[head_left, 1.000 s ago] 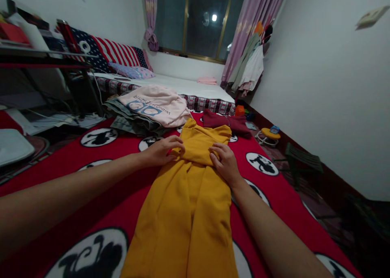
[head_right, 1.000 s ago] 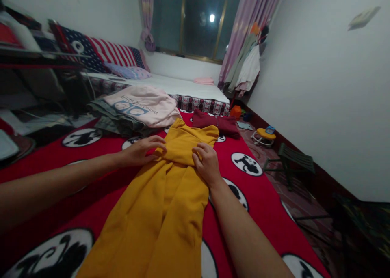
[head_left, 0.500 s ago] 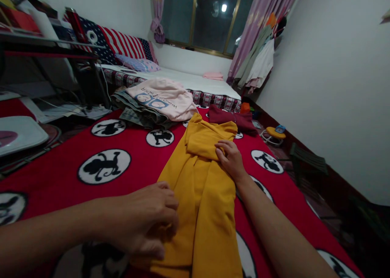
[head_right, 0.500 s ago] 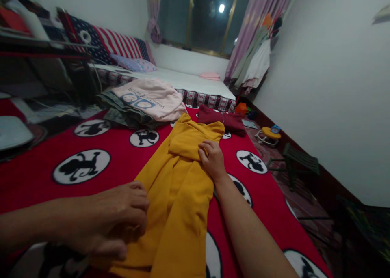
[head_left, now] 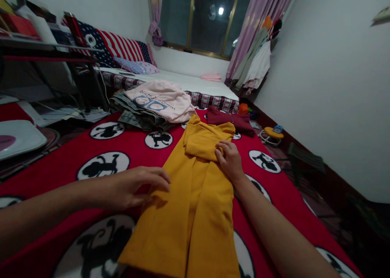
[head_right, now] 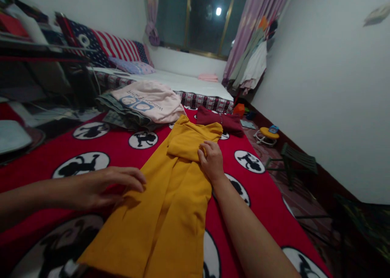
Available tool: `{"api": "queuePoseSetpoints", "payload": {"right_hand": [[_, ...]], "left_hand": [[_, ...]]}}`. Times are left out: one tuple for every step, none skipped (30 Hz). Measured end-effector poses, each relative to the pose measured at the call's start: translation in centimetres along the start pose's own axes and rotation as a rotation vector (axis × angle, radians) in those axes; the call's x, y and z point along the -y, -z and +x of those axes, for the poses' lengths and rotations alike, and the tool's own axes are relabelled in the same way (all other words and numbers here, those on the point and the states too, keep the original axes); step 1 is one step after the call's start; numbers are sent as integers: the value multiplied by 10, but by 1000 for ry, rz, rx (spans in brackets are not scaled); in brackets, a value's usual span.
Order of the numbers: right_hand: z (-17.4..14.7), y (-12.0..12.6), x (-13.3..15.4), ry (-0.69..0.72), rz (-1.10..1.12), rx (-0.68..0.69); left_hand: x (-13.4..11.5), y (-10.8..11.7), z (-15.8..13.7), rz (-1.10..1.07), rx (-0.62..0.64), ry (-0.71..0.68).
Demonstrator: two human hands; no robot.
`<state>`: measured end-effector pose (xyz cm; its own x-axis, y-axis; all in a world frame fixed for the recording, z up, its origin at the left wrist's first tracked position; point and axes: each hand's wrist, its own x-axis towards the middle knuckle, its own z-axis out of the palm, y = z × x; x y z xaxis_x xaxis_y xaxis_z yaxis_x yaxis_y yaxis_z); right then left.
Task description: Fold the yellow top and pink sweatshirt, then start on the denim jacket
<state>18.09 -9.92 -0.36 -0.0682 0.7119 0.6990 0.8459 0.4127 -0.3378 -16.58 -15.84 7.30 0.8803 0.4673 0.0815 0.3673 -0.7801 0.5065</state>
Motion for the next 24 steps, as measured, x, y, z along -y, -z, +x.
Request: {"api": "queuePoseSetpoints", "payload": {"right_hand": [[-4,-1,2,-17,-9,35],[-9,0,4,-28,-8,81],[-15,2,6,-30,2,133],[-22,6,9,-21,19,190],[-30,14,13,-3,40,252],[-38,24,18,23,62,322],[-46,38,23,56,86,402],[-52,54,28,86,111,491],[-58,71,33,113,135,584],[-62,88,37,132,153,682],[-65,104,41,140,158,770],[-67,118,44,142,157,843],[-68,127,46,137,149,894],[-68,132,48,131,136,916],[-69,133,49,125,121,915],[-69,130,50,120,104,893],[-70,123,50,115,86,857],[-70,115,51,111,67,819],[-70,105,51,110,51,780],[-71,95,51,117,42,749],[-71,87,51,133,42,725],[-71,80,52,157,53,707],[-71,76,53,183,73,695],[-72,74,54,206,101,684]], "left_hand": [[9,-1,1,-22,23,-2],[18,-3,1,-31,42,-4],[25,-5,1,-22,53,-5],[31,-6,0,5,47,-3],[36,-7,-1,42,34,-2],[40,-8,-3,78,24,-2],[43,-9,-4,108,19,-2],[45,-8,-5,127,20,-1],[45,-8,-6,133,29,-3],[45,-7,-6,129,42,-6],[45,-7,-6,120,57,-10],[43,-7,-5,109,68,-13],[42,-7,-4,103,79,-19],[40,-8,-2,104,88,-28],[39,-11,0,112,89,-42],[39,-14,3,127,79,-64],[40,-18,7,145,60,-94],[42,-22,11,164,36,-128],[44,-26,15,179,10,-159],[47,-29,19,186,-12,-181],[49,-31,23,180,-23,-200],[51,-32,26,163,-31,-216],[51,-32,28,138,-41,-226],[50,-31,28,110,-49,-232]]}}
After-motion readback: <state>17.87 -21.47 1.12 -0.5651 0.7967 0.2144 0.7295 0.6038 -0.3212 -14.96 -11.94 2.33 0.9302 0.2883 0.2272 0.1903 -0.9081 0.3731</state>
